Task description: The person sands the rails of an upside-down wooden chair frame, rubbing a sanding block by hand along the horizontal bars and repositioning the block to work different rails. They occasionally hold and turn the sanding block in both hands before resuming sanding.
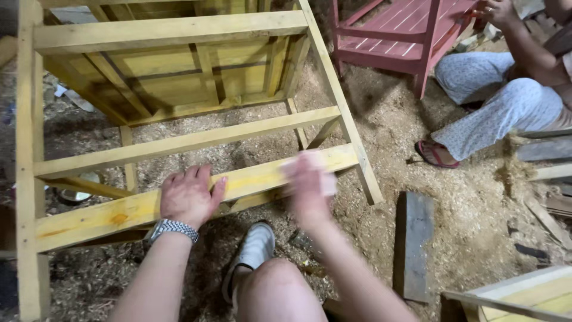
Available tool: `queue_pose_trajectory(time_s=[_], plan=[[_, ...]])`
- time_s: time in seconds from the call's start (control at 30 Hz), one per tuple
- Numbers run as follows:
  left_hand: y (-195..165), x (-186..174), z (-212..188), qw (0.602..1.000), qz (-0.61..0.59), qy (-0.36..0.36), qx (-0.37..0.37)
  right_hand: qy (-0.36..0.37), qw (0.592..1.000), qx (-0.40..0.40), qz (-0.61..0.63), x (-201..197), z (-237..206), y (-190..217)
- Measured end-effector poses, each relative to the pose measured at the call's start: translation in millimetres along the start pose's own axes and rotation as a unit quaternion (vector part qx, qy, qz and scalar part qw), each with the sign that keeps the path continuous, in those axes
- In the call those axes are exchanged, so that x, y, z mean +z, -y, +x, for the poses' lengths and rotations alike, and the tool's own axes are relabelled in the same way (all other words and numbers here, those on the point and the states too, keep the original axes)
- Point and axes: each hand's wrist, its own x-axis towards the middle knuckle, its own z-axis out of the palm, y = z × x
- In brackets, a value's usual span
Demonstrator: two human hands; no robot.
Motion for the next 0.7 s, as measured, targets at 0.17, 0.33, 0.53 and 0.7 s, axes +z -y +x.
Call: queue_pose_trajectory(time_s=[0.17, 0.33, 0.53, 0.7], plan=[[4.6, 6.4, -1.7, 1.000, -0.003, 0.014, -0.008, -0.055, 0.986, -0.147, 0.063, 11.4, -5.3, 44.3], [5.9, 15.9, -4.5, 1.000, 0.002, -0.014, 0.011, -0.004, 0.972, 0.073, 0.225, 36.7, 5.6, -62.8], [3.4, 10.5, -12.9, 1.000, 0.018, 0.012, -0.008, -0.076, 0.991, -0.039, 0.099, 37.5, -6.1, 47.0], [-3.8, 4.8, -15.4, 0.999, 0.013, 0.050, -0.014, -0.085, 0.970, -0.181, 0.140, 27.7, -8.8, 26.4]])
